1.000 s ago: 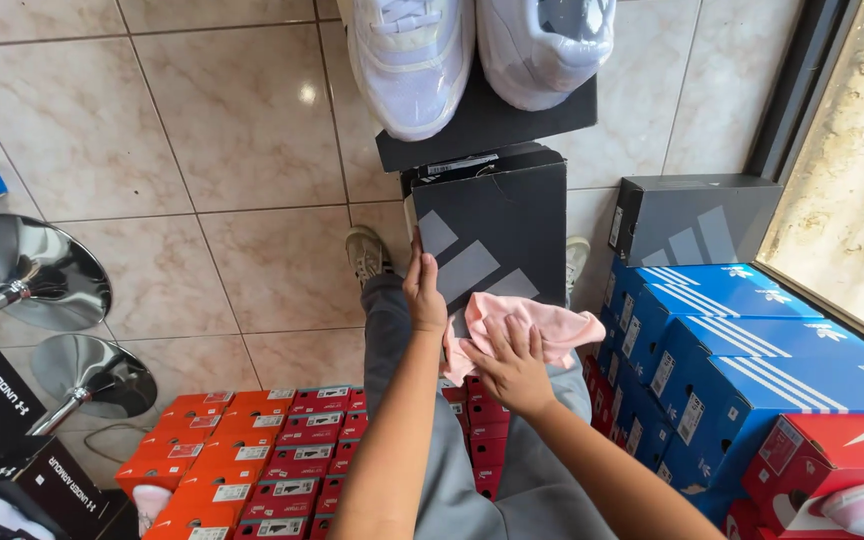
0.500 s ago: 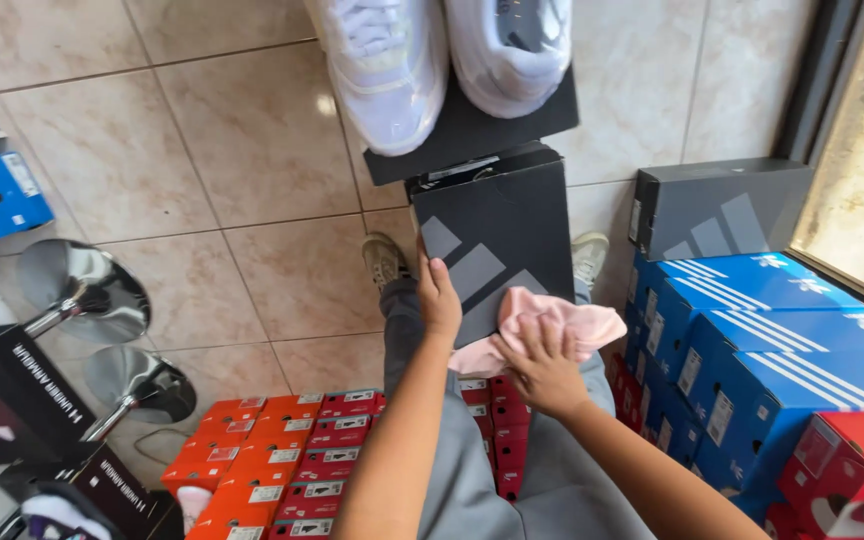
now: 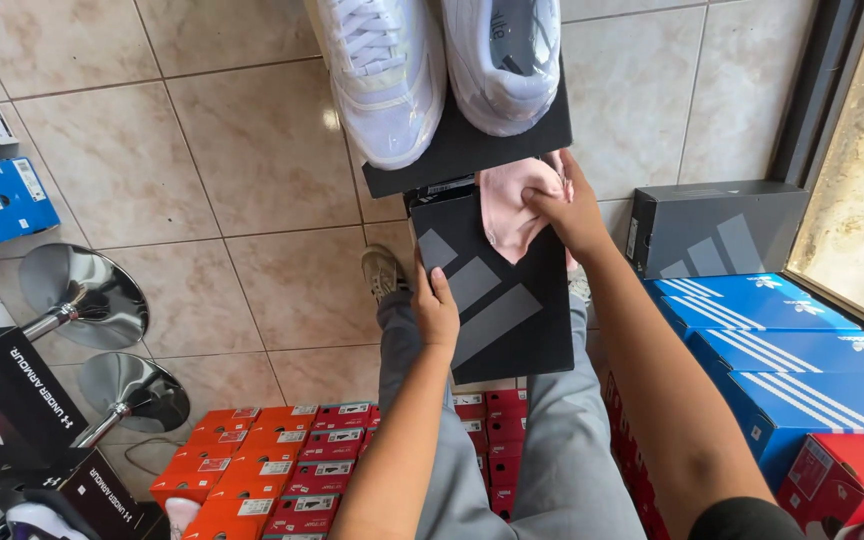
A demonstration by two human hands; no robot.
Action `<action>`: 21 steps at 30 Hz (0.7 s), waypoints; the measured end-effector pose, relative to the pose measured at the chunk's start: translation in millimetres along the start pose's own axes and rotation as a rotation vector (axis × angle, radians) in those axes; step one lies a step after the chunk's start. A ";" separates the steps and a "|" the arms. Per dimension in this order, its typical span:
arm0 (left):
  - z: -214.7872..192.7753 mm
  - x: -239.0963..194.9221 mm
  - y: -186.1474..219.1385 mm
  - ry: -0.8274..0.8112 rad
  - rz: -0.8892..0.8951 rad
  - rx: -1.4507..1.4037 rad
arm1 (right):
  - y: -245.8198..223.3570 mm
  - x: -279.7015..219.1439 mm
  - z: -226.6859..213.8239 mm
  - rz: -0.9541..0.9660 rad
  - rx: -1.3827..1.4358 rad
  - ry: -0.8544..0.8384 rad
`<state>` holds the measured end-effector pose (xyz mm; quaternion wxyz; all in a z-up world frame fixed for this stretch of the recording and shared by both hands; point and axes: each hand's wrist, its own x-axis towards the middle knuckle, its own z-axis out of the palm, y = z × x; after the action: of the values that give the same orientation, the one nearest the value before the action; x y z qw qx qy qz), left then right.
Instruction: Cleaning and organizing shoe boxes by wiping them with a cloth and stacking them
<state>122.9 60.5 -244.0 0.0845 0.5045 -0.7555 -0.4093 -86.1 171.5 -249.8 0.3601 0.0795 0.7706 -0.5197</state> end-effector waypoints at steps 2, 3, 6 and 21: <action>1.6 -1.9 -2.7 0.017 0.002 -0.001 | -2.7 -18.5 5.2 0.011 0.036 -0.005; 2.1 -2.1 -3.9 0.035 0.006 -0.001 | -4.3 -27.6 8.2 0.020 0.074 -0.009; 5.4 -1.1 -13.2 0.057 0.007 -0.008 | -33.7 -101.8 4.1 0.195 -0.095 -0.076; 16.7 -9.8 -36.0 0.085 0.065 0.093 | -11.6 -9.5 -2.1 -0.082 0.149 -0.183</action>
<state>143.5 71.9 -277.5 0.1063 0.5000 -0.7854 -0.3492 -86.0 170.4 -234.7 0.4005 0.0270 0.6964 -0.5949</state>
